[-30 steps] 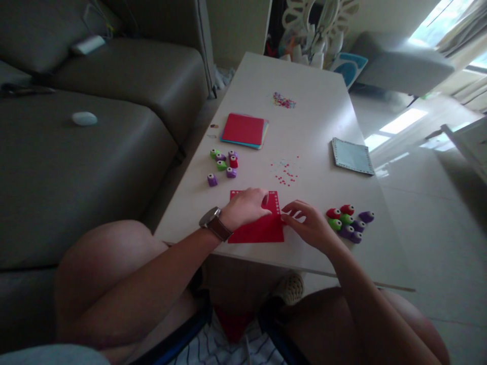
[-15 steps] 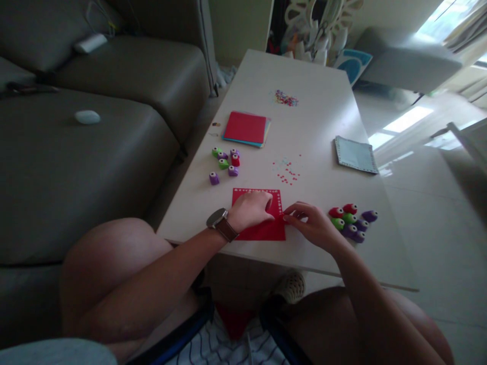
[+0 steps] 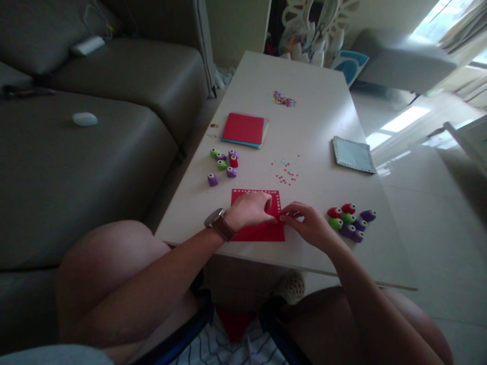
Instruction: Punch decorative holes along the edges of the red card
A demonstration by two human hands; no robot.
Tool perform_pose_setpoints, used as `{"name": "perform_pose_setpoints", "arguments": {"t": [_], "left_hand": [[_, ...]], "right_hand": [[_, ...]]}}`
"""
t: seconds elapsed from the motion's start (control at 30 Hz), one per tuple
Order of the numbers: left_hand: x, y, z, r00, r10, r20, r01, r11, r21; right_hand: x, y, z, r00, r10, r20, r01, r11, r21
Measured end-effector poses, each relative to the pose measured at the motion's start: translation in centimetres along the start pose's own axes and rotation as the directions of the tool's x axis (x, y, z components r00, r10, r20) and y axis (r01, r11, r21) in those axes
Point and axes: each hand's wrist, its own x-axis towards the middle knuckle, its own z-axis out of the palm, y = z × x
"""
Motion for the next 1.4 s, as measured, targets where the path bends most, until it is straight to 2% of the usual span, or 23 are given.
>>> {"name": "perform_pose_setpoints", "arguments": {"t": [0.1, 0.23, 0.4, 0.5, 0.6, 0.67, 0.83, 1.17, 1.4], "left_hand": [[0.1, 0.0, 0.0, 0.999, -0.035, 0.028, 0.036, 0.999, -0.034], [0.1, 0.3, 0.0, 1.000, -0.030, 0.011, 0.030, 0.999, -0.012], [0.1, 0.5, 0.1, 0.997, -0.074, 0.025, 0.074, 0.997, -0.001], [0.1, 0.5, 0.0, 0.998, -0.058, 0.011, 0.058, 0.998, 0.031], [0.2, 0.4, -0.4, 0.997, -0.029, 0.078, 0.030, 1.000, -0.007], [0.4, 0.3, -0.5, 0.993, -0.044, 0.112, 0.051, 0.996, -0.066], [0.6, 0.6, -0.4, 0.994, -0.096, 0.052, 0.098, 0.995, -0.032], [0.6, 1.2, -0.3, 0.989, -0.135, 0.057, 0.135, 0.991, 0.005], [0.4, 2.3, -0.6, 0.974, -0.221, 0.047, 0.221, 0.975, 0.018]], "right_hand": [[0.3, 0.0, 0.1, 0.998, 0.057, 0.001, -0.057, 0.997, 0.052], [0.8, 0.0, 0.1, 0.990, 0.139, 0.027, -0.140, 0.988, 0.068], [1.6, 0.1, -0.2, 0.982, 0.177, 0.063, -0.180, 0.982, 0.054], [1.9, 0.1, -0.4, 0.975, 0.206, 0.081, -0.211, 0.976, 0.050], [2.1, -0.1, -0.5, 0.974, 0.204, 0.098, -0.211, 0.975, 0.070], [2.1, -0.2, -0.5, 0.975, 0.198, 0.103, -0.207, 0.974, 0.087], [2.0, -0.4, -0.6, 0.973, 0.209, 0.097, -0.217, 0.973, 0.078], [1.8, 0.6, -0.1, 0.966, 0.242, 0.087, -0.248, 0.967, 0.063], [2.3, -0.3, -0.2, 0.955, 0.282, 0.091, -0.282, 0.959, -0.009]]}}
